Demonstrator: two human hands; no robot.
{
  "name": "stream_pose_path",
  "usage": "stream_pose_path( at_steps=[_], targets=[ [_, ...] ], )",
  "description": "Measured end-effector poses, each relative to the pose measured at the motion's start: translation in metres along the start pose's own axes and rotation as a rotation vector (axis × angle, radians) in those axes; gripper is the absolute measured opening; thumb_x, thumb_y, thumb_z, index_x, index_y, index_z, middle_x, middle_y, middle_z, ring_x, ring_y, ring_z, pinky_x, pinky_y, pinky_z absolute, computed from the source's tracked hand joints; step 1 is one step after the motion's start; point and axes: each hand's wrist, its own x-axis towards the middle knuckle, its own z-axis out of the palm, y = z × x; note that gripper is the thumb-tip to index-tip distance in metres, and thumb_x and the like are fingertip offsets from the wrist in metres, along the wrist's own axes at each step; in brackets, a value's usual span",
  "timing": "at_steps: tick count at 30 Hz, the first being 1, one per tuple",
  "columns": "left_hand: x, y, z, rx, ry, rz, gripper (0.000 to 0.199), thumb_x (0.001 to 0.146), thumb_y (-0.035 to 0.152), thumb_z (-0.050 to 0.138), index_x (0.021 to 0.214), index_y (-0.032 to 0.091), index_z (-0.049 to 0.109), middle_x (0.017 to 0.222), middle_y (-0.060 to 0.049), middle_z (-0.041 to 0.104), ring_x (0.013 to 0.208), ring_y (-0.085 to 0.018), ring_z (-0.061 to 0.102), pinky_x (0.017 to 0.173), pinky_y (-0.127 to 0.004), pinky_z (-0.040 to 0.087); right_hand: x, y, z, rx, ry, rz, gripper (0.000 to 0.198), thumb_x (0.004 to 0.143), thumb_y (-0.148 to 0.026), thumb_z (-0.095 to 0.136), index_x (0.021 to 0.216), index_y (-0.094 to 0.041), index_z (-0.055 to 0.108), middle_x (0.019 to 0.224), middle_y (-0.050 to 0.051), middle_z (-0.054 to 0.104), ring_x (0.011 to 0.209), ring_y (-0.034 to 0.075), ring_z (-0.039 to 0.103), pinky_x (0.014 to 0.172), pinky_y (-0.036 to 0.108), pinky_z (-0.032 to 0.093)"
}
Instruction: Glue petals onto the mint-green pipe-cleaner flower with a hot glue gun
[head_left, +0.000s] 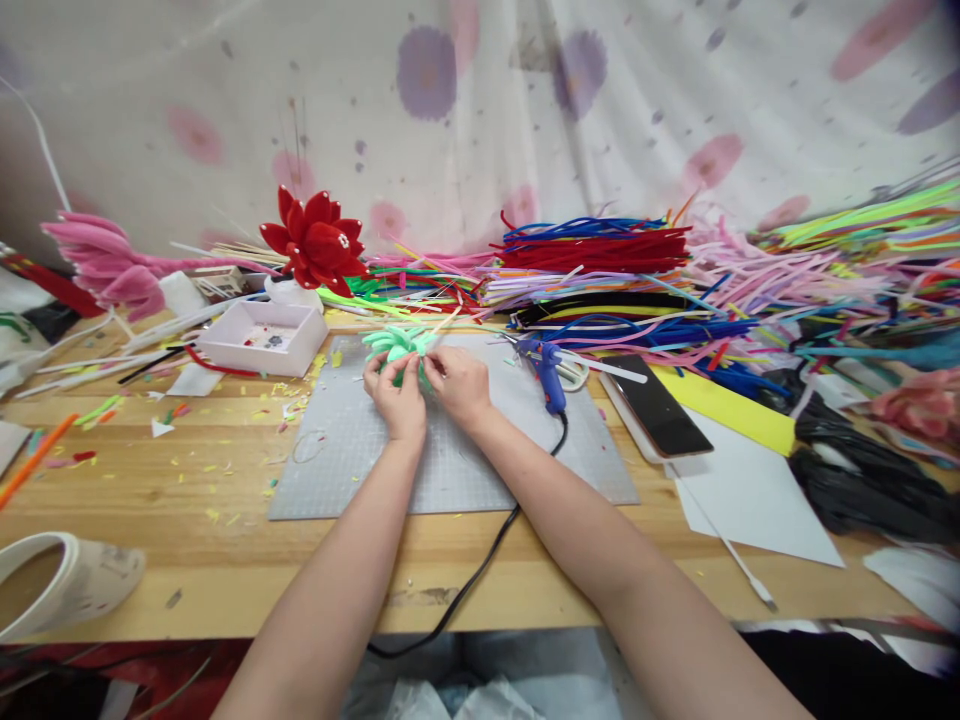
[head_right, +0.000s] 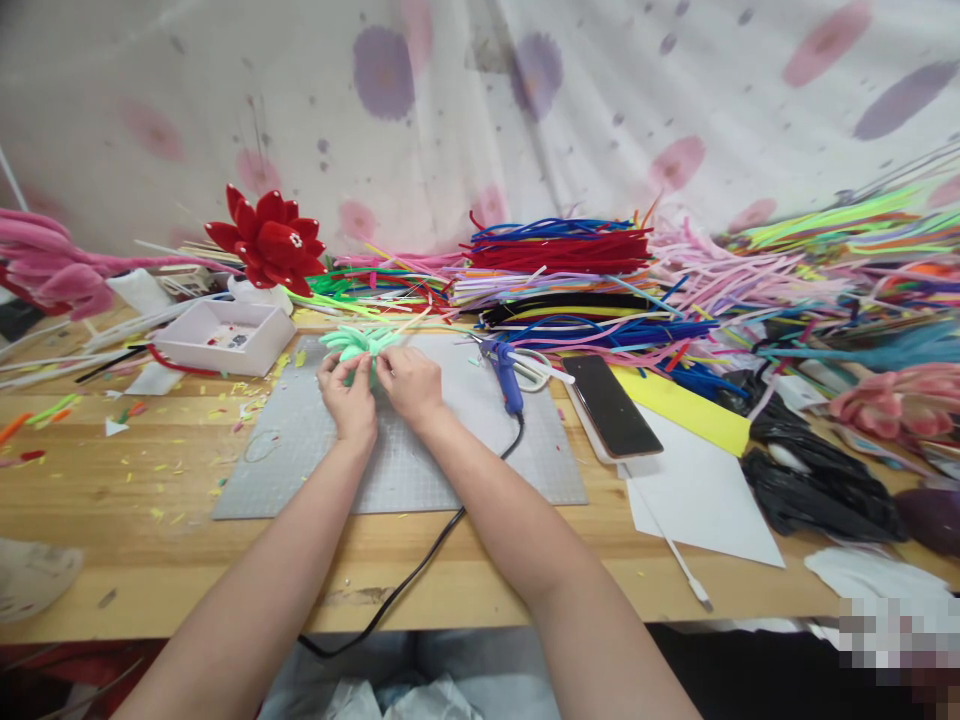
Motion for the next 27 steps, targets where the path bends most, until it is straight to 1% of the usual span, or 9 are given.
stream_pose_path(
  at_steps=[8, 15, 27],
  targets=[
    [0.0, 0.0033, -0.0015, -0.025, -0.06, -0.016, 0.022, 0.076, 0.036, 0.058, 0.084, 0.019, 0.069, 0.105, -0.007, 0.049, 0.109, -0.018, 0.045, 0.099, -0.032, 0.03, 0.0017, 0.0036, -0.0019, 0.025, 0.003, 0.011, 0.017, 0.085, -0.024, 0.046, 0.077, -0.018, 0.06, 0.073, 0.004, 0.065, 0.071, 0.014, 0.055, 0.065, 0.024, 0.035],
    [-0.001, 0.0065, -0.0039, 0.031, -0.07, 0.004, 0.013, 0.072, 0.029, 0.063, 0.079, 0.019, 0.068, 0.103, -0.006, 0.05, 0.109, -0.019, 0.045, 0.099, -0.033, 0.029, 0.0005, 0.0043, -0.0022, 0.019, 0.007, 0.007, 0.016, 0.084, -0.024, 0.048, 0.076, -0.018, 0.06, 0.073, 0.003, 0.065, 0.07, 0.014, 0.055, 0.064, 0.024, 0.035],
    [-0.0007, 0.005, -0.0029, 0.009, -0.062, -0.002, 0.013, 0.071, 0.031, 0.063, 0.078, 0.02, 0.068, 0.101, -0.006, 0.05, 0.108, -0.018, 0.045, 0.099, -0.033, 0.03, -0.0017, 0.0052, -0.0018, 0.004, -0.014, -0.007, 0.019, 0.086, -0.026, 0.044, 0.076, -0.019, 0.059, 0.074, 0.004, 0.064, 0.073, 0.015, 0.055, 0.066, 0.024, 0.035]
  ],
)
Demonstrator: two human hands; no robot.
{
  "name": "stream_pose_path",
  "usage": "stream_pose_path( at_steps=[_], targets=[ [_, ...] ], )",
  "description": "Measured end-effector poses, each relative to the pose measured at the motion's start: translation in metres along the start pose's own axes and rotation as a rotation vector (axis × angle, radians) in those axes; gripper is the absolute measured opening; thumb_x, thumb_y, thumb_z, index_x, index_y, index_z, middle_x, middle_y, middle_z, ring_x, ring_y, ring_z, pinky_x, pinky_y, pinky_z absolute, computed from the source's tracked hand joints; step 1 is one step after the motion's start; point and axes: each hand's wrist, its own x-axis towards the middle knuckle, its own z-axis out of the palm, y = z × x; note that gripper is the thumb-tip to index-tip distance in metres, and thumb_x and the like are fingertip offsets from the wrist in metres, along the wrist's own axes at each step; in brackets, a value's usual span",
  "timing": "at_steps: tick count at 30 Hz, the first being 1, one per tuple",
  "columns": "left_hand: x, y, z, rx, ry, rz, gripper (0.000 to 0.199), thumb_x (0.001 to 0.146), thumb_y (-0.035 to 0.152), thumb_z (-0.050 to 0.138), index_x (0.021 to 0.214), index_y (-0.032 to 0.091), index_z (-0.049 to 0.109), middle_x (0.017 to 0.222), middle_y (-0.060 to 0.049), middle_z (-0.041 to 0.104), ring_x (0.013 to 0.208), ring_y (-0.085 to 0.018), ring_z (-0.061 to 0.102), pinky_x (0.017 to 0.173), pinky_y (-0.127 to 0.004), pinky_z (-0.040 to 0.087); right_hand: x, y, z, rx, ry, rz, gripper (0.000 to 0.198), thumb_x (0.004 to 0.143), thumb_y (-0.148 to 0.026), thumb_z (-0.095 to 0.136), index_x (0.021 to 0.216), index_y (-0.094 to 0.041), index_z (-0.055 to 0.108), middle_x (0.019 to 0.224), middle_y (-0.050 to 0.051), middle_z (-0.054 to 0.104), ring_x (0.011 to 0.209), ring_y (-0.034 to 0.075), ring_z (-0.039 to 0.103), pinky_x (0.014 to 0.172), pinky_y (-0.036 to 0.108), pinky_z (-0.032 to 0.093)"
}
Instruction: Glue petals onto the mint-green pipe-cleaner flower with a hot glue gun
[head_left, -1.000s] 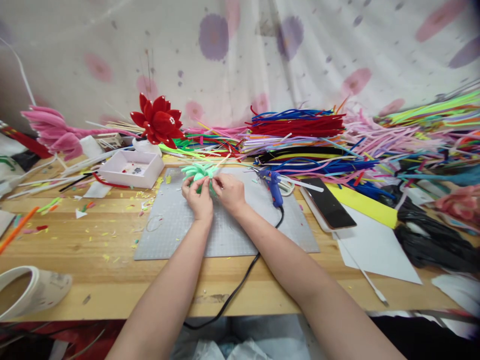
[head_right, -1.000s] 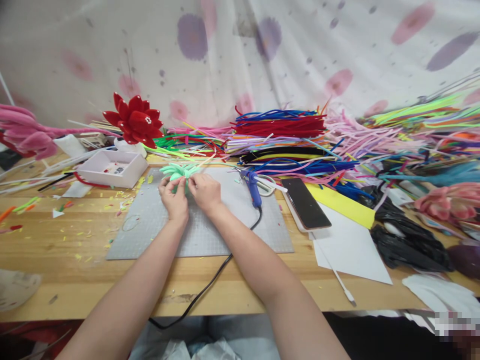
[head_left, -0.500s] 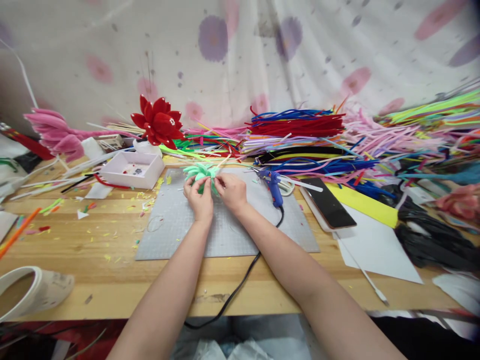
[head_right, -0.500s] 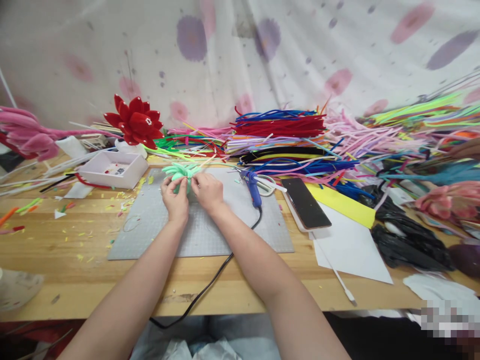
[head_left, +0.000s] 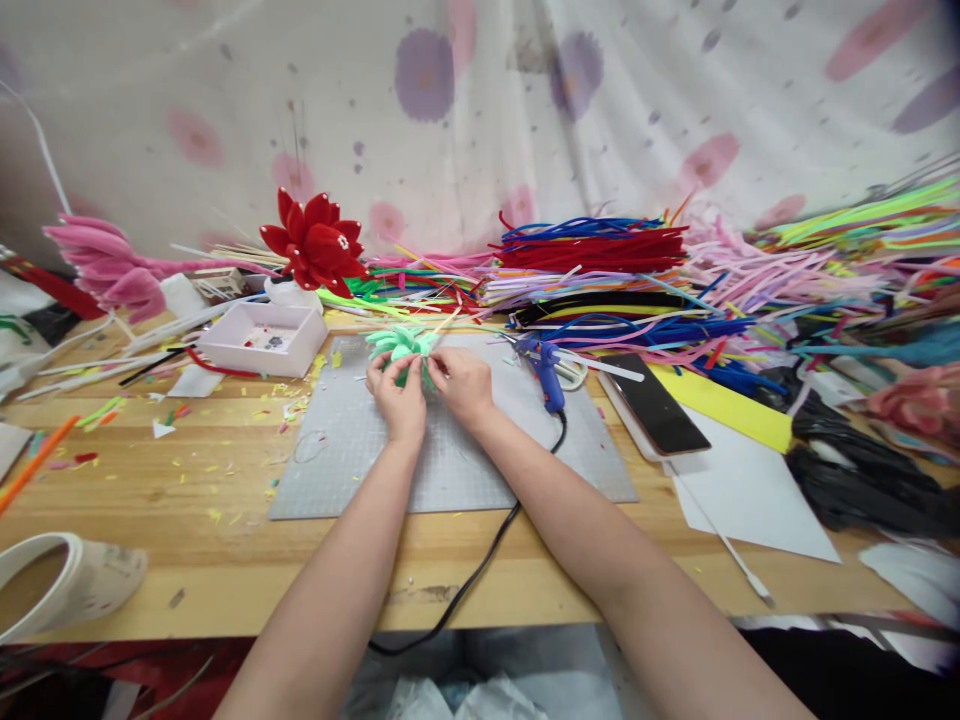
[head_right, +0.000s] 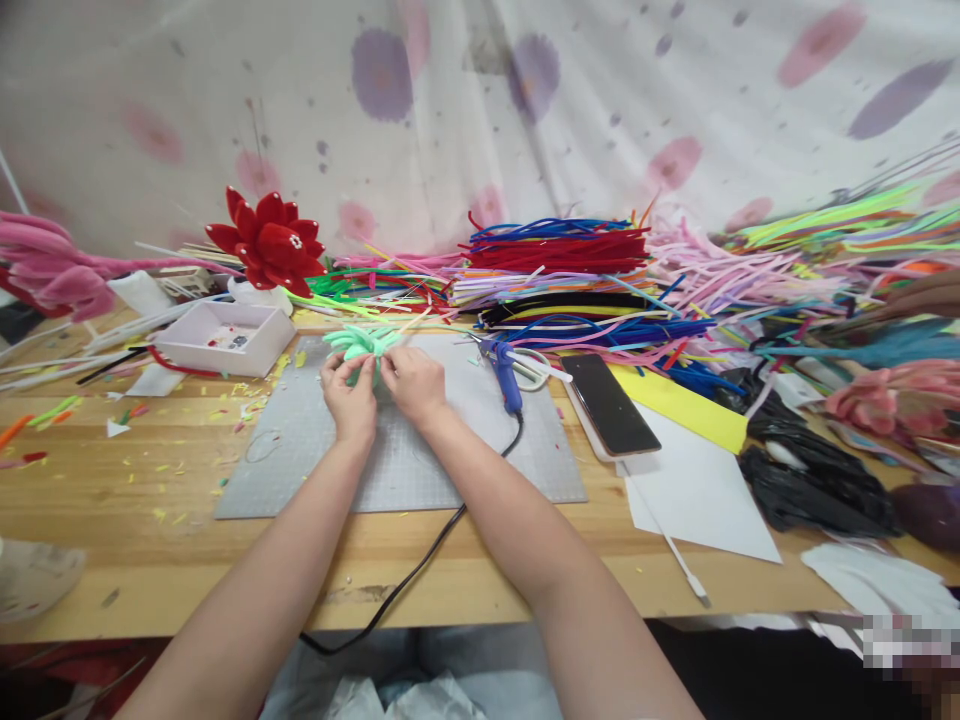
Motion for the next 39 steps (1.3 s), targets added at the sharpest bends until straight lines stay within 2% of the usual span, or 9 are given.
stream_pose_path(
  at_steps=[11, 16, 21, 24, 28, 32, 34, 36, 39],
  targets=[
    [-0.001, 0.001, 0.0, 0.044, -0.005, 0.028, 0.013, 0.073, 0.03, 0.062, 0.078, 0.02, 0.068, 0.101, -0.006, 0.05, 0.108, -0.019, 0.045, 0.099, -0.034, 0.03, -0.001, 0.001, 0.0, -0.004, -0.013, -0.007, 0.019, 0.086, -0.025, 0.044, 0.078, -0.018, 0.06, 0.076, 0.004, 0.065, 0.074, 0.015, 0.056, 0.068, 0.024, 0.035],
    [-0.003, 0.006, -0.005, 0.093, -0.005, 0.118, 0.015, 0.073, 0.031, 0.062, 0.08, 0.02, 0.067, 0.104, -0.007, 0.052, 0.107, -0.019, 0.046, 0.098, -0.034, 0.031, -0.002, 0.006, -0.003, 0.008, -0.019, 0.016, 0.017, 0.085, -0.024, 0.046, 0.082, -0.018, 0.061, 0.078, 0.004, 0.066, 0.077, 0.015, 0.057, 0.07, 0.024, 0.036],
    [0.0, 0.016, -0.02, 0.11, 0.085, 0.208, 0.016, 0.08, 0.03, 0.053, 0.082, 0.019, 0.064, 0.103, -0.008, 0.052, 0.109, -0.018, 0.046, 0.099, -0.035, 0.031, -0.006, 0.017, -0.01, 0.011, -0.072, 0.032, 0.013, 0.082, -0.022, 0.05, 0.087, -0.019, 0.061, 0.083, 0.003, 0.067, 0.079, 0.016, 0.058, 0.071, 0.025, 0.038],
    [0.008, 0.017, -0.03, 0.098, 0.163, 0.219, 0.014, 0.081, 0.027, 0.051, 0.084, 0.018, 0.062, 0.1, -0.008, 0.053, 0.107, -0.018, 0.047, 0.099, -0.034, 0.031, -0.009, 0.023, -0.016, -0.029, -0.163, 0.04, 0.013, 0.078, -0.025, 0.055, 0.088, -0.02, 0.061, 0.085, 0.003, 0.067, 0.079, 0.017, 0.058, 0.068, 0.027, 0.038],
    [0.03, 0.015, -0.043, 0.086, 0.249, 0.15, 0.012, 0.081, 0.026, 0.049, 0.086, 0.019, 0.057, 0.095, -0.006, 0.054, 0.101, -0.017, 0.049, 0.095, -0.033, 0.034, -0.014, 0.033, -0.028, -0.109, -0.27, 0.057, 0.016, 0.075, -0.025, 0.058, 0.089, -0.02, 0.061, 0.087, 0.005, 0.067, 0.079, 0.018, 0.059, 0.068, 0.028, 0.039],
    [0.059, 0.009, -0.06, 0.066, 0.262, 0.079, 0.018, 0.081, 0.032, 0.047, 0.088, 0.018, 0.054, 0.094, -0.005, 0.055, 0.095, -0.016, 0.051, 0.089, -0.031, 0.038, -0.023, 0.047, -0.044, -0.11, -0.313, 0.048, 0.017, 0.075, -0.023, 0.056, 0.09, -0.019, 0.062, 0.085, 0.005, 0.067, 0.078, 0.017, 0.059, 0.068, 0.027, 0.04],
    [0.074, 0.006, -0.071, 0.054, 0.202, 0.03, 0.018, 0.081, 0.033, 0.045, 0.087, 0.018, 0.053, 0.091, -0.005, 0.057, 0.088, -0.015, 0.053, 0.084, -0.029, 0.041, -0.027, 0.052, -0.055, -0.068, -0.347, 0.054, 0.016, 0.076, -0.022, 0.054, 0.089, -0.018, 0.063, 0.082, 0.004, 0.066, 0.074, 0.015, 0.058, 0.066, 0.026, 0.039],
    [0.086, 0.002, -0.085, 0.067, 0.048, -0.047, 0.019, 0.082, 0.033, 0.042, 0.082, 0.018, 0.054, 0.084, -0.004, 0.059, 0.079, -0.014, 0.055, 0.078, -0.028, 0.043, -0.032, 0.056, -0.066, 0.005, -0.401, 0.087, 0.014, 0.076, -0.022, 0.053, 0.085, -0.017, 0.063, 0.078, 0.004, 0.066, 0.069, 0.014, 0.057, 0.064, 0.025, 0.039],
    [0.094, -0.003, -0.108, 0.187, -0.115, -0.11, 0.022, 0.081, 0.034, 0.043, 0.077, 0.018, 0.057, 0.074, -0.003, 0.06, 0.069, -0.014, 0.055, 0.069, -0.027, 0.043, -0.037, 0.062, -0.085, 0.206, -0.519, 0.209, 0.015, 0.078, -0.025, 0.051, 0.08, -0.016, 0.063, 0.072, 0.002, 0.065, 0.062, 0.011, 0.055, 0.061, 0.024, 0.039]
  ],
)
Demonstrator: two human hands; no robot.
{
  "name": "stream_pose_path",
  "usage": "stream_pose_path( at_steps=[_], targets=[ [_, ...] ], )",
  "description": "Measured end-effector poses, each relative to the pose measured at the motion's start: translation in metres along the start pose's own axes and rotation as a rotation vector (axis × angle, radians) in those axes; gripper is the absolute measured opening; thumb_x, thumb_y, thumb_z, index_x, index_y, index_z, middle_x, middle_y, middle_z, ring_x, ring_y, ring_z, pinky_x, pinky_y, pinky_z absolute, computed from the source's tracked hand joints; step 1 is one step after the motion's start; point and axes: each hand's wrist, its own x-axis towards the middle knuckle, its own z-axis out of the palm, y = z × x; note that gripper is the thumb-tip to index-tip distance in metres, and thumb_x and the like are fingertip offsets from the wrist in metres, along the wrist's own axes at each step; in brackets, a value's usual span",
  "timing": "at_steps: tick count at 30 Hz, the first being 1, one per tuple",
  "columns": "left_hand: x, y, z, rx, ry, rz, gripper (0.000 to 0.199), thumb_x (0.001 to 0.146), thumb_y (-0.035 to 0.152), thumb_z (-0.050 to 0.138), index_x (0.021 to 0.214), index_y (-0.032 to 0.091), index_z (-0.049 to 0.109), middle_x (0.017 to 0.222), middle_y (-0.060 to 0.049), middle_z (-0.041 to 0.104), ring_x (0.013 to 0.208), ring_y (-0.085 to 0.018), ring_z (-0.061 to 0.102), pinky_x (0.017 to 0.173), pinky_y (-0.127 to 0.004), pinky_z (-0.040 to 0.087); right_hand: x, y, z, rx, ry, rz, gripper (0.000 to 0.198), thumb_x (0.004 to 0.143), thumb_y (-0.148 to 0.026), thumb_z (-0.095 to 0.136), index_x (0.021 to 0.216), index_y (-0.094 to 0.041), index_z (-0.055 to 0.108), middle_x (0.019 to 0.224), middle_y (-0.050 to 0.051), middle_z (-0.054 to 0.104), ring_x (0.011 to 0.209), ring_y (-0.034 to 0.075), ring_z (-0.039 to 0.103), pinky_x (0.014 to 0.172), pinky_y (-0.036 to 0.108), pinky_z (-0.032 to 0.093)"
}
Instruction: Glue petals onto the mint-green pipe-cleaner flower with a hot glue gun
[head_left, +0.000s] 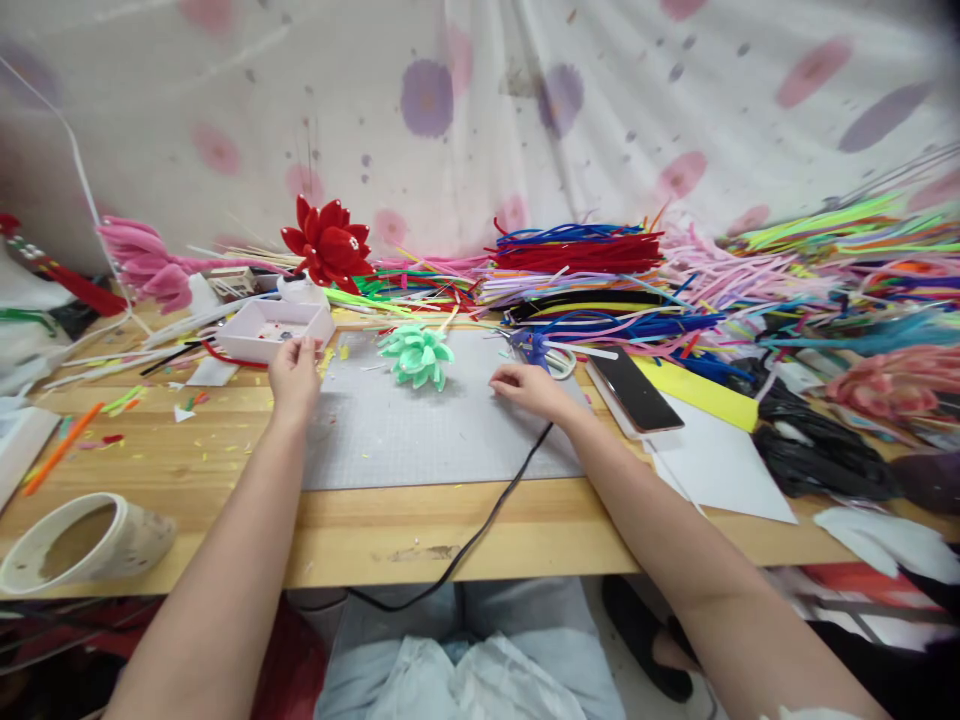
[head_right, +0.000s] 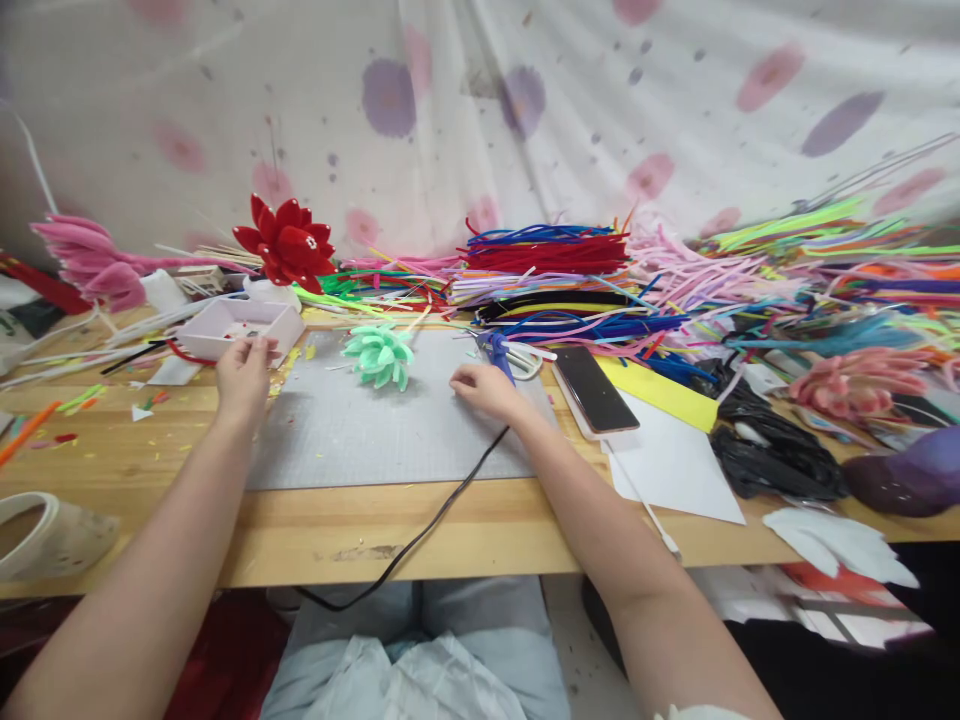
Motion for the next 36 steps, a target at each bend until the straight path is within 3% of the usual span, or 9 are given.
stream_pose_path(
  at_steps=[6, 9, 14, 20, 27, 36],
  targets=[
    [-0.007, -0.011, -0.025, 0.518, -0.229, -0.018, 0.018, 0.068, 0.034, 0.058, 0.069, 0.017, 0.064, 0.061, -0.003, 0.06, 0.063, -0.019, 0.055, 0.063, -0.029, 0.041, -0.019, 0.016, -0.027, 0.491, -0.251, 0.145, 0.033, 0.068, -0.046, 0.062, 0.078, -0.014, 0.06, 0.066, 0.001, 0.061, 0.052, 0.007, 0.05, 0.054, 0.022, 0.04],
    [-0.003, -0.019, -0.023, 0.617, -0.268, 0.032, 0.012, 0.063, 0.027, 0.062, 0.07, 0.018, 0.066, 0.066, -0.005, 0.062, 0.066, -0.021, 0.056, 0.065, -0.031, 0.042, -0.025, 0.026, -0.035, 0.521, -0.273, 0.231, 0.036, 0.062, -0.046, 0.067, 0.077, -0.015, 0.06, 0.064, 0.001, 0.061, 0.05, 0.007, 0.05, 0.052, 0.022, 0.04],
    [0.011, -0.023, -0.022, 0.663, -0.188, 0.025, 0.012, 0.066, 0.025, 0.06, 0.076, 0.02, 0.066, 0.07, -0.007, 0.063, 0.068, -0.023, 0.057, 0.067, -0.035, 0.042, -0.033, 0.034, -0.047, 0.488, -0.276, 0.333, 0.033, 0.058, -0.043, 0.071, 0.068, -0.014, 0.058, 0.057, 0.001, 0.059, 0.048, 0.007, 0.048, 0.048, 0.023, 0.038],
    [0.02, -0.016, -0.034, 0.893, -0.228, -0.069, 0.023, 0.071, 0.04, 0.058, 0.076, 0.02, 0.066, 0.053, -0.002, 0.054, 0.062, -0.023, 0.055, 0.064, -0.035, 0.041, -0.036, 0.05, -0.054, 0.377, -0.187, 0.369, 0.033, 0.061, -0.046, 0.069, 0.064, -0.015, 0.057, 0.051, 0.0, 0.053, 0.044, 0.007, 0.043, 0.043, 0.024, 0.03],
    [0.021, -0.026, -0.03, 0.931, -0.336, 0.022, 0.015, 0.067, 0.03, 0.062, 0.077, 0.02, 0.068, 0.072, -0.007, 0.066, 0.069, -0.024, 0.059, 0.063, -0.032, 0.041, -0.034, 0.057, -0.049, 0.195, 0.033, 0.324, 0.04, 0.06, -0.051, 0.069, 0.057, -0.019, 0.046, 0.051, -0.003, 0.042, 0.047, 0.007, 0.033, 0.045, 0.025, 0.023],
    [0.016, -0.032, -0.027, 0.987, -0.41, 0.012, 0.025, 0.076, 0.031, 0.051, 0.089, 0.018, 0.068, 0.096, -0.012, 0.067, 0.088, -0.027, 0.06, 0.071, -0.033, 0.043, -0.026, 0.053, -0.035, 0.18, 0.157, 0.3, 0.046, 0.057, -0.057, 0.067, 0.055, -0.019, 0.041, 0.048, -0.006, 0.036, 0.048, 0.007, 0.029, 0.046, 0.024, 0.02]
  ],
)
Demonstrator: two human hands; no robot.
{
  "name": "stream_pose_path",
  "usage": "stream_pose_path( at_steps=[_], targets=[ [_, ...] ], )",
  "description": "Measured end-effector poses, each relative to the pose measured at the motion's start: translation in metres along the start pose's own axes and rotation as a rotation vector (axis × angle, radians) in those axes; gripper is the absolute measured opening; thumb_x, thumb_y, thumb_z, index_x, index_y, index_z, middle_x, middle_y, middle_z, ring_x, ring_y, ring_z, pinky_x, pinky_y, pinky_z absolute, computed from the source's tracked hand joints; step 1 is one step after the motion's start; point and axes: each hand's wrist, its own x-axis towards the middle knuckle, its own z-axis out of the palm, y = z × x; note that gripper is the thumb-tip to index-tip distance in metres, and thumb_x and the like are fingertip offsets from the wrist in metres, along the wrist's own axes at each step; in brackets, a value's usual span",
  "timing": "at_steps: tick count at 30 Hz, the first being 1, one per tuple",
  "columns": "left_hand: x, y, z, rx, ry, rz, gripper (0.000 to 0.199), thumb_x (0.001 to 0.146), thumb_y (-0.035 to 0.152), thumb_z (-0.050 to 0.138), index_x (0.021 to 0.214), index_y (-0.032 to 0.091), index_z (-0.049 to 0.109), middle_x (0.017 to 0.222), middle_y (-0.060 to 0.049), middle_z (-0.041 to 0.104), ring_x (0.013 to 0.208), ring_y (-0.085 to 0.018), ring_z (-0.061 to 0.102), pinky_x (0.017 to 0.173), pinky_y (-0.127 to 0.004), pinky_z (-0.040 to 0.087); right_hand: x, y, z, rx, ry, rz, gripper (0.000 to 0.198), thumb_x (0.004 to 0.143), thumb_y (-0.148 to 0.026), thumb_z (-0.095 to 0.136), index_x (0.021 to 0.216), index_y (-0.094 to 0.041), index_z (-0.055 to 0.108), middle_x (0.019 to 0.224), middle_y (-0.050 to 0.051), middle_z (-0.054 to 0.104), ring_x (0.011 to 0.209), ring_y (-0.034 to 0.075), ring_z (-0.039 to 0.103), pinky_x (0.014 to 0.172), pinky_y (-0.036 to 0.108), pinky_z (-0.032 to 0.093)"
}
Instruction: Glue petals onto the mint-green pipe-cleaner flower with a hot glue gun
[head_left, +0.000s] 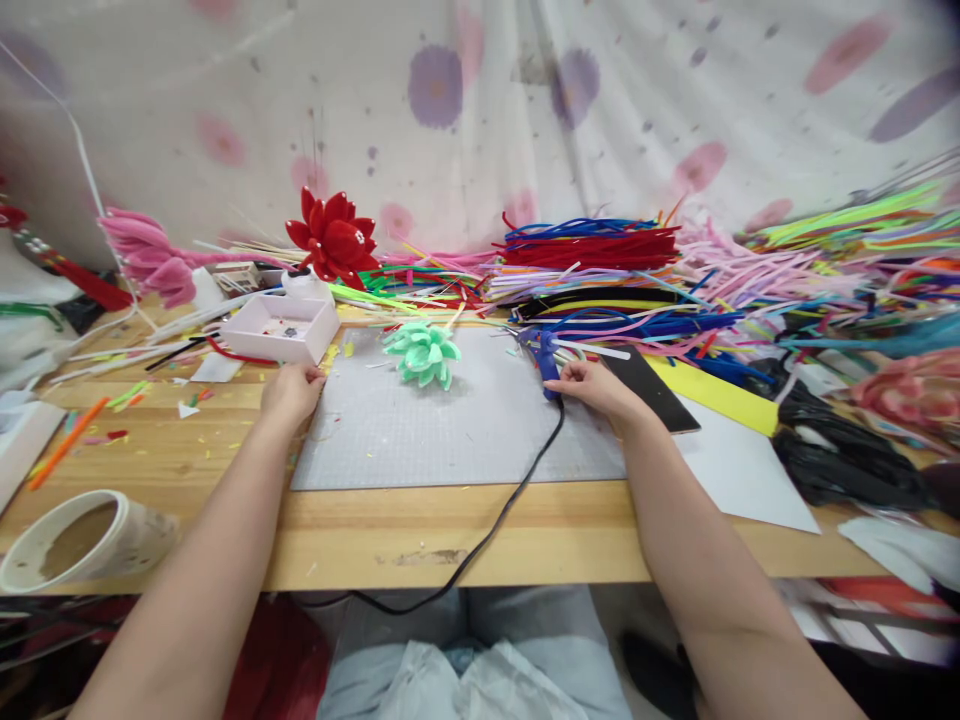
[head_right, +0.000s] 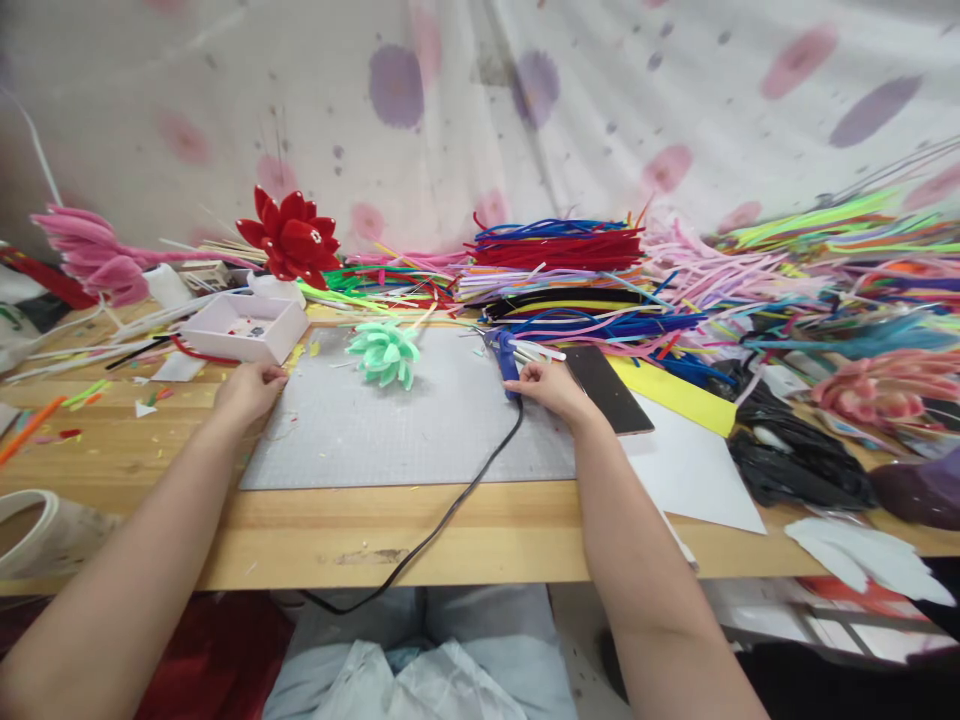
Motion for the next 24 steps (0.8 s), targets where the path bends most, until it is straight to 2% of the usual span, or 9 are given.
stream_pose_path(
  at_steps=[5, 8, 11, 16, 19, 21, 24],
  targets=[
    [-0.001, 0.001, 0.001, 0.005, 0.001, -0.021, 0.025, 0.078, 0.031, 0.05, 0.09, 0.016, 0.066, 0.098, -0.015, 0.066, 0.091, -0.03, 0.059, 0.072, -0.036, 0.042, 0.006, 0.009, 0.003, -0.039, 0.028, 0.003, 0.045, 0.058, -0.057, 0.065, 0.056, -0.019, 0.042, 0.049, -0.005, 0.038, 0.048, 0.008, 0.031, 0.048, 0.024, 0.023],
    [-0.001, 0.002, 0.001, -0.004, 0.008, -0.036, 0.024, 0.078, 0.032, 0.051, 0.088, 0.015, 0.066, 0.095, -0.017, 0.065, 0.09, -0.031, 0.058, 0.071, -0.037, 0.04, 0.011, 0.012, 0.011, -0.009, 0.146, -0.014, 0.043, 0.057, -0.056, 0.066, 0.065, -0.019, 0.045, 0.056, -0.004, 0.045, 0.052, 0.01, 0.038, 0.05, 0.024, 0.029],
    [-0.002, 0.002, 0.0, -0.049, 0.084, -0.02, 0.023, 0.08, 0.033, 0.049, 0.085, 0.016, 0.064, 0.091, -0.017, 0.064, 0.087, -0.031, 0.057, 0.07, -0.037, 0.039, 0.014, 0.01, 0.022, 0.047, 0.249, -0.065, 0.045, 0.057, -0.055, 0.065, 0.076, -0.018, 0.049, 0.068, 0.001, 0.052, 0.061, 0.013, 0.046, 0.056, 0.026, 0.035],
    [-0.006, 0.008, -0.003, -0.221, 0.213, 0.031, 0.017, 0.081, 0.03, 0.048, 0.083, 0.017, 0.059, 0.083, -0.011, 0.063, 0.077, -0.023, 0.056, 0.068, -0.033, 0.038, 0.016, 0.002, 0.033, -0.039, 0.286, -0.115, 0.043, 0.065, -0.056, 0.059, 0.079, -0.016, 0.056, 0.075, 0.005, 0.058, 0.066, 0.016, 0.049, 0.061, 0.029, 0.037],
    [-0.012, 0.024, -0.001, -0.429, 0.228, 0.061, 0.012, 0.075, 0.026, 0.055, 0.079, 0.016, 0.06, 0.073, -0.006, 0.061, 0.07, -0.018, 0.055, 0.067, -0.029, 0.038, 0.017, -0.001, 0.036, -0.074, 0.298, -0.094, 0.04, 0.068, -0.053, 0.056, 0.08, -0.015, 0.058, 0.076, 0.006, 0.06, 0.067, 0.017, 0.051, 0.061, 0.029, 0.037],
    [-0.02, 0.042, 0.002, -0.701, 0.185, 0.072, 0.011, 0.071, 0.025, 0.06, 0.075, 0.015, 0.061, 0.069, -0.003, 0.061, 0.065, -0.014, 0.054, 0.065, -0.026, 0.04, 0.019, -0.003, 0.038, -0.1, 0.301, -0.066, 0.038, 0.07, -0.051, 0.054, 0.081, -0.016, 0.059, 0.077, 0.006, 0.061, 0.069, 0.018, 0.053, 0.063, 0.029, 0.038],
    [-0.038, 0.074, 0.008, -1.115, -0.048, 0.015, 0.013, 0.063, 0.021, 0.068, 0.072, 0.014, 0.064, 0.067, -0.002, 0.061, 0.059, -0.01, 0.052, 0.056, -0.022, 0.04, 0.021, -0.003, 0.041, -0.164, 0.313, -0.01, 0.038, 0.072, -0.052, 0.051, 0.082, -0.016, 0.06, 0.078, 0.008, 0.062, 0.073, 0.021, 0.055, 0.066, 0.032, 0.039]
  ],
)
